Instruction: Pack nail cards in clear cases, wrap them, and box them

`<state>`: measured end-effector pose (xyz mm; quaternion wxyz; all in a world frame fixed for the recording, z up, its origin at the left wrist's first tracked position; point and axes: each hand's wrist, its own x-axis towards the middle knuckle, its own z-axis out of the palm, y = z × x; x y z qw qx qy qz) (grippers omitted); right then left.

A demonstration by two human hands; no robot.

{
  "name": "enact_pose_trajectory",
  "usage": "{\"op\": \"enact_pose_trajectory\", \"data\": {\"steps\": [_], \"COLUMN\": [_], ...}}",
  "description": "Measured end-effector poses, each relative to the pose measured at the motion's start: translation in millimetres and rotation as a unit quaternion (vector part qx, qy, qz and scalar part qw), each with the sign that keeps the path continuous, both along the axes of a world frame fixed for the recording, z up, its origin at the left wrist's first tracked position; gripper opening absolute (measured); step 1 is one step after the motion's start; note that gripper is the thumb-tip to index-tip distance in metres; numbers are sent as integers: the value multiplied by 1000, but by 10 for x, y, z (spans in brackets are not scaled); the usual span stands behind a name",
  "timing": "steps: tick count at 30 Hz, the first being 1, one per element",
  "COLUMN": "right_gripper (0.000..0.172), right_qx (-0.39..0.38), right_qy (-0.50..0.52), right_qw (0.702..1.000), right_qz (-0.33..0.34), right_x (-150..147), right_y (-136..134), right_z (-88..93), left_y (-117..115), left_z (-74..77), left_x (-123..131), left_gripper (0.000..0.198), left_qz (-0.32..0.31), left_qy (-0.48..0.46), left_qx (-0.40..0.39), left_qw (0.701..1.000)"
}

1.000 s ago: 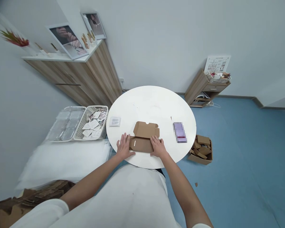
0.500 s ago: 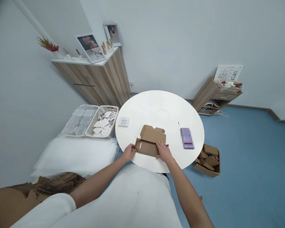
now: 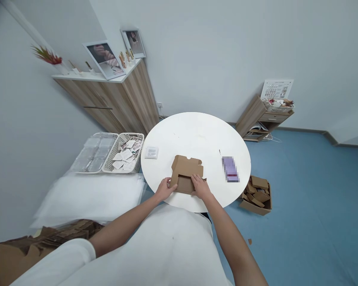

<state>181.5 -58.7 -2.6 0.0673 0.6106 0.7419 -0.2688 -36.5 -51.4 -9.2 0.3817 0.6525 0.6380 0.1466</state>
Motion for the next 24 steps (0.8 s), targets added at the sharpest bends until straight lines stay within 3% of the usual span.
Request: {"op": "enact_pose_trajectory", "data": {"steps": [8, 18, 24], "right_gripper": [109, 113, 116], "right_qx": [-19, -23, -16], "right_qy": [-11, -17, -25], "right_qw": [1000, 999, 999], "right_qz": [21, 34, 40], "right_x": [-21, -18, -14], "right_y": [-51, -27, -11], "right_z": [71, 47, 35], "left_y": [149, 234, 250], "left_z": [7, 9, -31], "left_x": [-41, -57, -17], "left_gripper": [17, 18, 21], "left_qz": [-3, -62, -57], "left_qy": [39, 111, 131], "left_qx": [-34, -66, -77], "left_qw": [999, 990, 987]}}
